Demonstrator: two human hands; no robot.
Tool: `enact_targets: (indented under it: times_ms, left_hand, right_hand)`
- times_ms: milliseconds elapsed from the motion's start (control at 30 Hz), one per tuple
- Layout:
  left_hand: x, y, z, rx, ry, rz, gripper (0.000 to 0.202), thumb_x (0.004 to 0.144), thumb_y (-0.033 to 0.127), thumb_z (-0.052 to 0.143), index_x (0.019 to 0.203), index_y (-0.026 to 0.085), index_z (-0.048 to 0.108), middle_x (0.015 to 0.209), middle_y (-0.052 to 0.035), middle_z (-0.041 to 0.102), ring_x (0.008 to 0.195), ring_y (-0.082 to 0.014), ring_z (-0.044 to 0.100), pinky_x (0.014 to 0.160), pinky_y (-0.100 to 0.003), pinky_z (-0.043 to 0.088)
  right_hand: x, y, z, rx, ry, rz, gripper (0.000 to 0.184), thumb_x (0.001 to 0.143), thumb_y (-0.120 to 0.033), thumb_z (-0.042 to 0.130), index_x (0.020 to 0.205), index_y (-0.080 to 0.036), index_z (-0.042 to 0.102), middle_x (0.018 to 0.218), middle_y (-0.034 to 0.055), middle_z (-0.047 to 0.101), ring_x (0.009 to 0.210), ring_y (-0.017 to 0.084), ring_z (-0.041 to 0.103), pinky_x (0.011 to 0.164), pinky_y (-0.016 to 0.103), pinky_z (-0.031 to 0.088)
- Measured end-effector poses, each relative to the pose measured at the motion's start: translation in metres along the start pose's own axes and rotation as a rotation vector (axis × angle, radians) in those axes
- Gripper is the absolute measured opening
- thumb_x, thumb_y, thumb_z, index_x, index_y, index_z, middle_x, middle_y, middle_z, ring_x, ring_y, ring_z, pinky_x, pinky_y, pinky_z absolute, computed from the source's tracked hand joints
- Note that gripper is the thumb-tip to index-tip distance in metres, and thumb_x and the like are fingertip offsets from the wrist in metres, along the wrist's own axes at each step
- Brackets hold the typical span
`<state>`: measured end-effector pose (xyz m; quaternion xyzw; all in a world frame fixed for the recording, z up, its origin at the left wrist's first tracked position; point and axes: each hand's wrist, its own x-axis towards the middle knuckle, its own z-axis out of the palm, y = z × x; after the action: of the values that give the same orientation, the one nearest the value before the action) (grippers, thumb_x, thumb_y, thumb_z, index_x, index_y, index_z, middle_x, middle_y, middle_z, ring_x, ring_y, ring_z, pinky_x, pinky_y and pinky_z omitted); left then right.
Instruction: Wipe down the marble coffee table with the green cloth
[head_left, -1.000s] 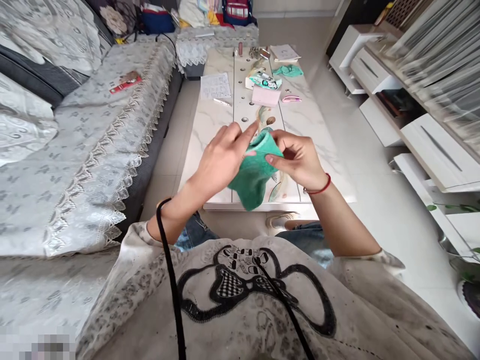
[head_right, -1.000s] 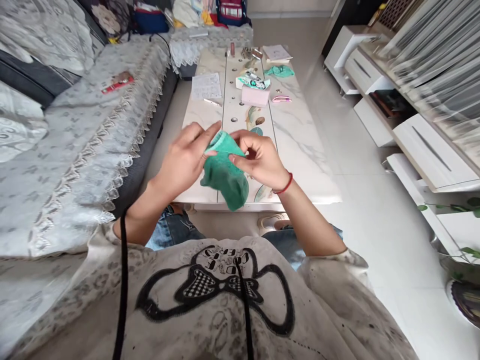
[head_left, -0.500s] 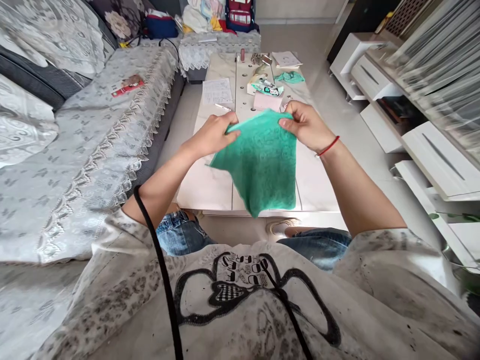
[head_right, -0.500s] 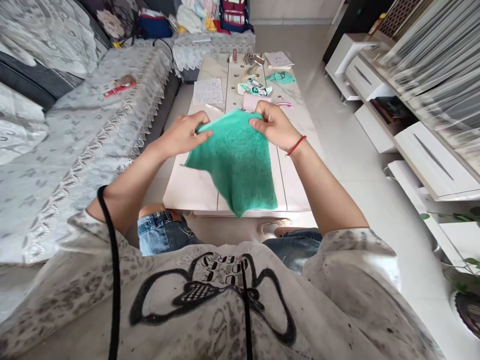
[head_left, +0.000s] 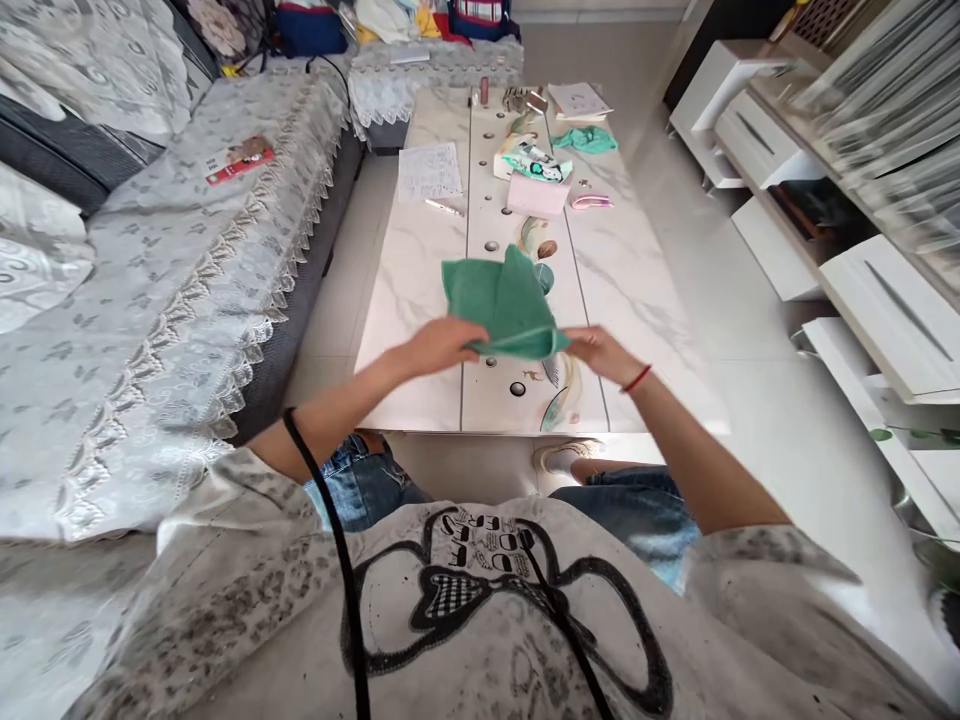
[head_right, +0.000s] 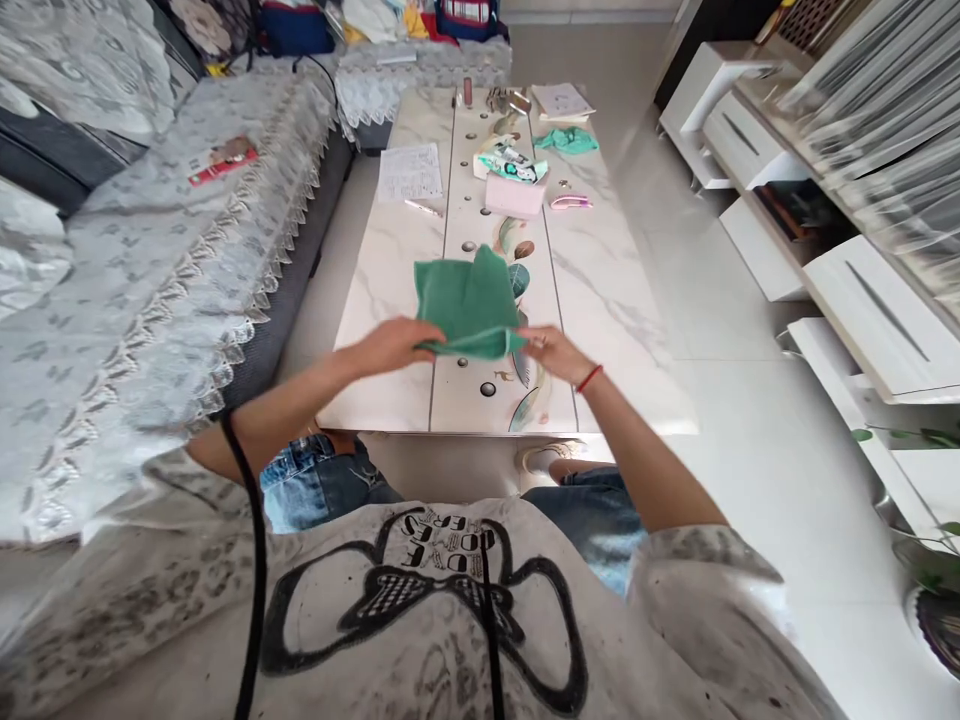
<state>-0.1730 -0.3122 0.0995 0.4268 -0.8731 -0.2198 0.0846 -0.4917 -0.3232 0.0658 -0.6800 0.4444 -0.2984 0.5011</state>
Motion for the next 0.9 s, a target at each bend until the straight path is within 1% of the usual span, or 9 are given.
enact_targets:
  times_ms: [67, 133, 233, 333, 433, 567, 700, 800, 900]
  left_hand:
    - [-0.018, -0.004, 0.056, -0.055, -0.115, -0.035, 0.019, 0.099, 0.038, 0.070, 0.105, 0.022, 0.079, 0.104, -0.0063, 0.082, 0.098, -0.0232, 0.077, 0.085, -0.032, 0.061]
    - [-0.030, -0.007, 0.088, -0.124, -0.232, -0.006, 0.024, 0.102, 0.044, 0.068, 0.098, 0.023, 0.079, 0.094, -0.0043, 0.081, 0.088, -0.0206, 0.077, 0.078, -0.028, 0.061]
    - [-0.015, -0.022, 0.085, -0.188, -0.354, 0.032, 0.012, 0.098, 0.032, 0.073, 0.101, 0.024, 0.081, 0.101, -0.0026, 0.082, 0.091, -0.0195, 0.077, 0.080, -0.027, 0.060]
    - [0.037, -0.047, 0.059, -0.071, -0.175, -0.145, 0.025, 0.097, 0.018, 0.067, 0.118, 0.019, 0.079, 0.117, -0.0113, 0.080, 0.109, -0.0262, 0.075, 0.097, -0.034, 0.059]
    - [0.090, -0.061, 0.059, 0.150, 0.152, -0.420, 0.048, 0.104, 0.011, 0.048, 0.149, 0.008, 0.063, 0.139, -0.0253, 0.070, 0.136, -0.0344, 0.065, 0.119, -0.050, 0.049]
    - [0.115, -0.059, 0.109, 0.193, 0.136, -0.576, 0.061, 0.113, 0.030, 0.032, 0.171, 0.010, 0.040, 0.175, -0.0283, 0.034, 0.165, -0.0457, 0.031, 0.132, -0.071, 0.027]
    - [0.095, -0.056, 0.149, 0.143, 0.129, -0.556, 0.068, 0.114, 0.045, 0.026, 0.176, 0.015, 0.030, 0.184, -0.0199, 0.011, 0.171, -0.0472, 0.010, 0.134, -0.075, 0.013]
    - [0.056, -0.044, 0.169, 0.102, 0.152, -0.544, 0.072, 0.114, 0.044, 0.029, 0.174, 0.005, 0.031, 0.183, -0.0231, 0.013, 0.171, -0.0462, 0.009, 0.138, -0.068, 0.012]
    - [-0.003, -0.019, 0.196, -0.026, 0.245, -0.558, 0.072, 0.110, 0.046, 0.041, 0.169, 0.005, 0.040, 0.181, -0.0247, 0.022, 0.170, -0.0495, 0.013, 0.137, -0.073, 0.016]
  right_hand:
    - [-0.027, 0.048, 0.029, -0.016, -0.089, 0.130, 0.038, 0.078, -0.055, 0.086, 0.085, -0.018, 0.083, 0.087, 0.0059, 0.079, 0.092, 0.023, 0.076, 0.090, 0.039, 0.067]
    - [-0.045, 0.079, 0.043, 0.029, -0.278, 0.241, 0.043, 0.081, -0.056, 0.079, 0.093, -0.016, 0.083, 0.088, 0.0059, 0.079, 0.079, 0.020, 0.074, 0.076, 0.035, 0.068]
    - [-0.032, 0.095, 0.033, 0.086, -0.409, 0.381, 0.044, 0.083, -0.049, 0.075, 0.105, -0.012, 0.081, 0.093, 0.0076, 0.078, 0.067, 0.017, 0.071, 0.063, 0.031, 0.065]
    - [0.026, 0.091, 0.015, -0.048, -0.003, 0.410, 0.047, 0.090, -0.039, 0.068, 0.125, -0.009, 0.076, 0.110, 0.0157, 0.078, 0.085, 0.024, 0.076, 0.073, 0.038, 0.069]
    - [0.089, 0.083, 0.033, -0.477, 0.388, 0.340, 0.059, 0.102, -0.033, 0.052, 0.153, -0.006, 0.061, 0.146, 0.0264, 0.065, 0.131, 0.034, 0.068, 0.107, 0.052, 0.062]
    - [0.123, 0.087, 0.100, -0.931, 0.169, 0.267, 0.064, 0.108, -0.033, 0.045, 0.171, -0.021, 0.047, 0.180, 0.0180, 0.027, 0.167, 0.046, 0.022, 0.124, 0.082, 0.029]
    - [0.109, 0.098, 0.135, -0.981, 0.093, 0.191, 0.062, 0.110, -0.031, 0.042, 0.172, -0.024, 0.046, 0.182, 0.0161, 0.024, 0.168, 0.044, 0.016, 0.126, 0.084, 0.020]
    - [0.074, 0.096, 0.147, -1.046, -0.038, 0.177, 0.066, 0.110, -0.027, 0.034, 0.175, -0.020, 0.039, 0.183, 0.0128, 0.020, 0.170, 0.041, 0.015, 0.132, 0.076, 0.019]
    - [0.019, 0.087, 0.171, -1.079, -0.147, 0.112, 0.067, 0.109, -0.026, 0.033, 0.176, -0.021, 0.037, 0.184, 0.0100, 0.018, 0.171, 0.040, 0.014, 0.134, 0.073, 0.019]
